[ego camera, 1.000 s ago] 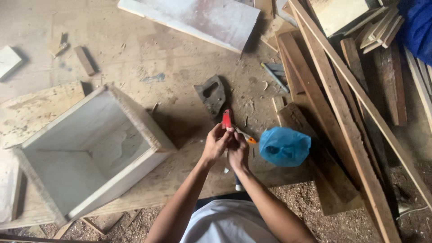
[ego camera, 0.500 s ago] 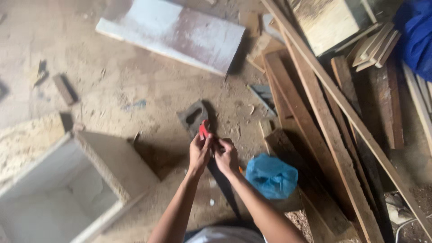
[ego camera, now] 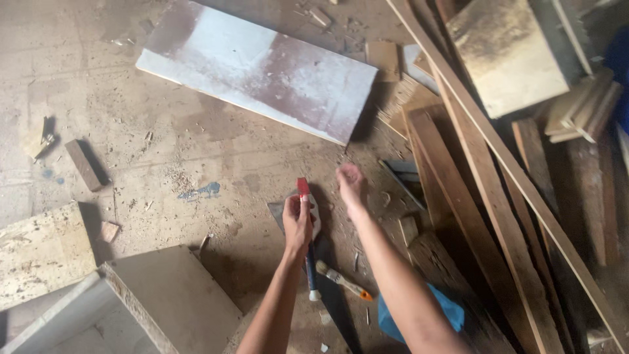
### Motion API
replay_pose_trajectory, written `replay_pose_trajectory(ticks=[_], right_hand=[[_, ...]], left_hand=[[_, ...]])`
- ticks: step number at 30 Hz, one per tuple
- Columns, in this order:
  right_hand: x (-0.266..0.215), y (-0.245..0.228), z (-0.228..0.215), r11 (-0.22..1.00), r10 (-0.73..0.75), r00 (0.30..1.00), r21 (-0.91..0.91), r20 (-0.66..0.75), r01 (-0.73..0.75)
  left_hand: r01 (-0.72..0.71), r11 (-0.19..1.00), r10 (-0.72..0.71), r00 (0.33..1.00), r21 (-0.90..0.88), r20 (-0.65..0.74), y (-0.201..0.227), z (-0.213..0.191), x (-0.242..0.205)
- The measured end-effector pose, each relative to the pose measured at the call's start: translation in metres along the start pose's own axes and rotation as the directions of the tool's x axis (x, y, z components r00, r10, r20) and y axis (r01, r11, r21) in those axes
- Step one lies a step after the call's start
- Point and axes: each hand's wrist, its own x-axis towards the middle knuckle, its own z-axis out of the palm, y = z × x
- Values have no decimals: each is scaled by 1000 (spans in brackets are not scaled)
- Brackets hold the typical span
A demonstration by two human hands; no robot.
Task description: The person positions a rectangular wood panel against a wooden box frame, repeatedly lifting and lowering it to check fit. They use a marker to mark the panel while holding it in place, then set the panel aside.
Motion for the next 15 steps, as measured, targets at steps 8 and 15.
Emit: replay_pose_trajectory(ticks=[8,15], right_hand=[[80,-22,25,908,222,975,360,22,-215],[37,-81,19,867,423,894,220,148,-446]], left_hand=[[30,995,-34,999,-90,-41,-4,-2,29],[96,995,-96,992,-11,-78,6,-12,22]])
